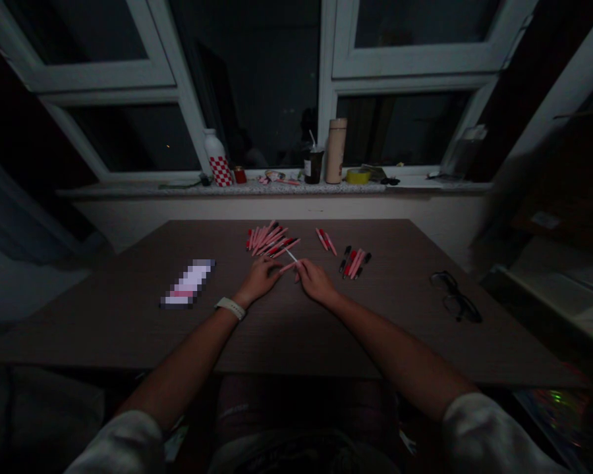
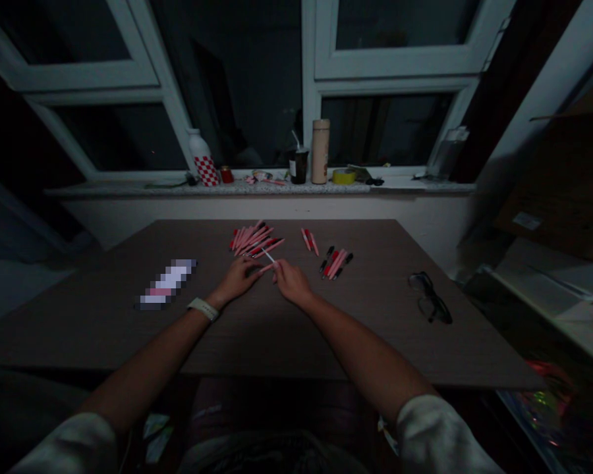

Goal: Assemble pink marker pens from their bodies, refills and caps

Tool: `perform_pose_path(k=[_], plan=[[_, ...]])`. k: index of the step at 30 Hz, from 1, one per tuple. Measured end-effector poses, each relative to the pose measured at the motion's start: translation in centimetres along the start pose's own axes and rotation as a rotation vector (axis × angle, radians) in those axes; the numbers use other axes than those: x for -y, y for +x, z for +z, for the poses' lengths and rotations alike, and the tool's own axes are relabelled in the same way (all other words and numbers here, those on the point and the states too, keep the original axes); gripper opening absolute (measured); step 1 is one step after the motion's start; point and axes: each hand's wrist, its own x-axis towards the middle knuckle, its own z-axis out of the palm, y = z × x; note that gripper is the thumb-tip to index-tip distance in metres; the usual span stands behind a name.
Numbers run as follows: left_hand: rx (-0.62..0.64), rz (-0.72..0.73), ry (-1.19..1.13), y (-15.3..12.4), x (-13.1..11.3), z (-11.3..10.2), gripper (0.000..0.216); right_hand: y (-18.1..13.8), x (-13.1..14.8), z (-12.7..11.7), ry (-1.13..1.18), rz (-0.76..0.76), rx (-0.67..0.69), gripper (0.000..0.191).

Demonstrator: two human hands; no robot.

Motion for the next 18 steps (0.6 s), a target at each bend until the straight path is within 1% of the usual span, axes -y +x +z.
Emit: perform_pose_path(k=[3, 10, 18], plan=[[0.009, 0.003, 0.008, -0.07, -0.26, -0.1, 0.021, 0.07, -0.27, 0.17, -0.01, -0.003, -0.017, 0.035], [-0.038, -0.056, -0.032, 0.03, -0.35, -0.22, 0.01, 0.03, -0.47, 0.18, -0.005, 0.023, -0.03, 0.033], [0.037, 0.018, -0.096, -0.24, -0.8, -0.13, 0.019, -0.08, -0.18, -0.02, -0.014, 0.03, -0.022, 0.033]])
